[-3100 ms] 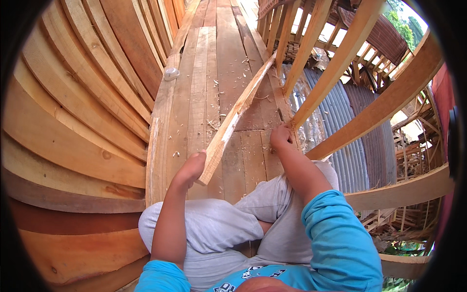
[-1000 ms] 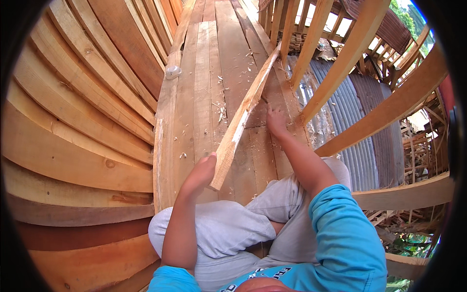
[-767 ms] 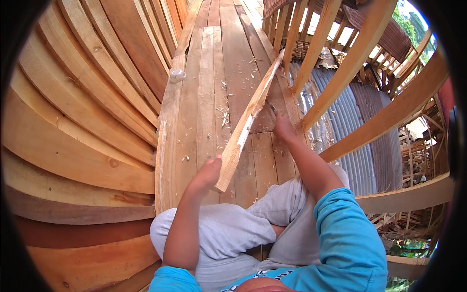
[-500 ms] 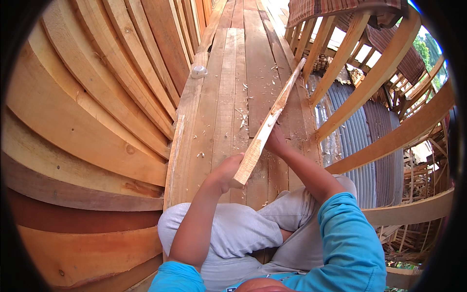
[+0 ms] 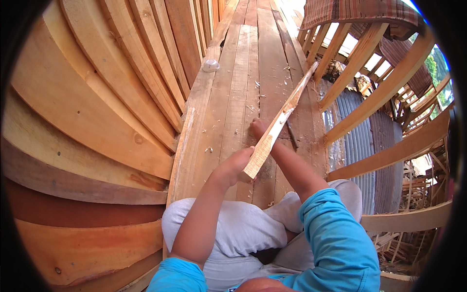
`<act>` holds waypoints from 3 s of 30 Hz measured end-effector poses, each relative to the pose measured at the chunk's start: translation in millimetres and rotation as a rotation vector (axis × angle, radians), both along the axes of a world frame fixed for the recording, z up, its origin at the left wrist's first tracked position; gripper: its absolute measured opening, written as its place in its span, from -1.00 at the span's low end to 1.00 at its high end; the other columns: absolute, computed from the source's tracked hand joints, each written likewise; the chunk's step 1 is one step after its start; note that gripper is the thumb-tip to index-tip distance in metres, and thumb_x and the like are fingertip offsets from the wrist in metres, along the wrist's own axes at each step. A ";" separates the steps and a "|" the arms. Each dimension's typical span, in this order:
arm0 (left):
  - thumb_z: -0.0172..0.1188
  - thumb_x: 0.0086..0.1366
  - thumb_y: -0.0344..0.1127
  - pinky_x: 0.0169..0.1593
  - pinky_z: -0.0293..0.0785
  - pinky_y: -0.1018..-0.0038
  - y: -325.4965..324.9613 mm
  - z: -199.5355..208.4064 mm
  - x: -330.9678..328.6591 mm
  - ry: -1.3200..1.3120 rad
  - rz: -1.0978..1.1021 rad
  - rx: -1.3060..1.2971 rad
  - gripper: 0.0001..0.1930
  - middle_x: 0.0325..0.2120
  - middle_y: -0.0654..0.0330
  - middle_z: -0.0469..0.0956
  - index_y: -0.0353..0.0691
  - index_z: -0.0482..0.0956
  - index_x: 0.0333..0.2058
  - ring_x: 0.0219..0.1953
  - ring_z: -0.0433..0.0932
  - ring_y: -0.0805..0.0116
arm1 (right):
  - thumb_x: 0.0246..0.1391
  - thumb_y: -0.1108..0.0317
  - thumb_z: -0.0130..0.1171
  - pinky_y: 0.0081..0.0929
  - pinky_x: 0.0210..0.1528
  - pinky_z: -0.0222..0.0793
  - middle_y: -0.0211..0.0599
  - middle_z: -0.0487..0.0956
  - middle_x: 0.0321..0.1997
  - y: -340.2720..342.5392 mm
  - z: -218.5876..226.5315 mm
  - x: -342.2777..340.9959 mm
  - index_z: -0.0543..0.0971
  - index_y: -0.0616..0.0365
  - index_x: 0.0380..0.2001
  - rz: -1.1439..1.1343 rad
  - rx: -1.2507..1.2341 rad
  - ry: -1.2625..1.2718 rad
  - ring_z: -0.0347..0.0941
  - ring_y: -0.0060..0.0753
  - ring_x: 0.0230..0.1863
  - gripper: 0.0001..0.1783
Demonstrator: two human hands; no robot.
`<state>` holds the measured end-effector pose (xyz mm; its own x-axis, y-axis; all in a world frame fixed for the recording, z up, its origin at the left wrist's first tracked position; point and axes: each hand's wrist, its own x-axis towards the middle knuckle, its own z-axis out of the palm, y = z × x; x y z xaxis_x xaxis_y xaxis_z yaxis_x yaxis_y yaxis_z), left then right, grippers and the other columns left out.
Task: The person sits on a wooden floor and uses a knife to shave thin strips from a long wooden plank. They hold the plank with one hand and carefully scrape the surface with the other, producing wood shavings.
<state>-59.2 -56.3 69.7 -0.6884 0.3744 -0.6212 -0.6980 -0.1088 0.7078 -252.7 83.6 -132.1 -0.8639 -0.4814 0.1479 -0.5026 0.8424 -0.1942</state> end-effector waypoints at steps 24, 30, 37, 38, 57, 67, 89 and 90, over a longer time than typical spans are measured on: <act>-0.18 0.44 -0.04 -0.67 0.34 0.54 -9.1 -8.0 4.7 -0.044 -0.019 0.010 -0.63 -0.67 0.24 0.45 -0.23 0.44 -0.23 -0.73 0.43 0.46 | 0.12 0.06 0.16 -0.12 0.04 0.44 0.09 0.60 -0.08 153.8 107.2 65.8 0.61 0.23 -0.11 -0.544 -0.042 -0.287 0.54 0.08 -0.01 -0.55; -0.20 0.45 -0.05 -0.69 0.33 0.53 6.3 -6.2 9.0 0.008 -0.033 -0.028 -0.63 -0.67 0.21 0.46 -0.23 0.45 -0.24 -0.74 0.42 0.44 | 0.20 0.23 0.04 -0.03 -0.07 0.49 0.09 0.62 -0.18 157.4 59.3 58.4 0.61 0.23 -0.26 -0.367 -0.039 -0.209 0.57 0.12 -0.10 -0.71; -0.20 0.44 -0.04 -0.65 0.35 0.50 2.2 -8.7 12.7 -0.031 -0.038 -0.029 -0.62 -0.66 0.22 0.44 -0.23 0.46 -0.24 -0.72 0.43 0.44 | 0.08 0.38 0.08 -0.01 -0.04 0.46 0.15 0.60 -0.16 160.4 16.1 43.2 0.57 0.29 -0.21 -0.337 -0.117 -0.229 0.54 0.19 -0.09 -0.75; -0.21 0.44 -0.03 -0.64 0.35 0.49 0.4 -10.8 14.0 -0.041 -0.035 -0.027 -0.61 -0.66 0.22 0.45 -0.22 0.47 -0.24 -0.71 0.43 0.43 | 0.13 0.38 0.01 -0.02 -0.04 0.46 0.14 0.61 -0.17 158.0 13.4 44.4 0.58 0.30 -0.24 -0.317 -0.118 -0.205 0.55 0.16 -0.08 -0.76; -0.22 0.46 -0.07 -0.66 0.37 0.58 9.5 -4.4 43.8 -0.053 0.001 0.055 -0.58 -0.64 0.23 0.45 -0.34 0.47 -0.18 -0.71 0.43 0.46 | 0.06 -0.20 0.27 -0.02 -0.27 0.64 0.08 0.43 -0.07 87.7 150.4 110.0 0.30 0.34 0.12 -0.641 -1.348 -1.148 0.56 0.07 -0.21 -0.14; -0.24 0.46 0.06 -0.35 0.58 0.39 30.1 16.2 71.3 0.165 -0.019 -0.184 -0.49 -0.49 0.10 0.55 -0.31 0.44 -0.08 -0.47 0.59 0.25 | 0.06 0.10 0.35 -0.24 -0.30 0.69 -0.14 0.61 -0.24 80.6 153.4 133.7 0.51 0.32 -0.18 -0.515 -1.449 -0.900 0.64 -0.26 -0.33 -0.52; -0.23 0.48 -0.14 0.16 0.35 0.31 -74.7 60.8 229.4 0.908 0.445 -0.807 -0.59 -0.12 0.10 0.53 -0.32 0.48 -0.02 0.04 0.49 0.30 | -0.01 0.14 0.35 -0.34 -0.37 0.67 -0.12 0.61 -0.23 88.7 141.8 147.5 0.54 0.40 -0.19 -0.546 -1.150 -0.904 0.62 -0.28 -0.36 -0.50; -0.25 0.49 -0.16 0.16 0.35 0.32 -82.7 60.2 249.4 0.923 0.459 -0.818 -0.59 -0.12 0.09 0.53 -0.33 0.48 -0.03 0.03 0.49 0.30 | -0.01 0.12 0.35 -0.34 -0.36 0.67 -0.12 0.61 -0.24 90.9 137.1 144.7 0.54 0.40 -0.19 -0.546 -1.129 -0.909 0.62 -0.30 -0.36 -0.49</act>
<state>190.2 -139.0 129.9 -0.9417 -0.2635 0.2090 0.0600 0.4800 0.8752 -108.1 174.5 5.0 -0.8885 -0.0917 -0.4496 0.4425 0.0881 -0.8924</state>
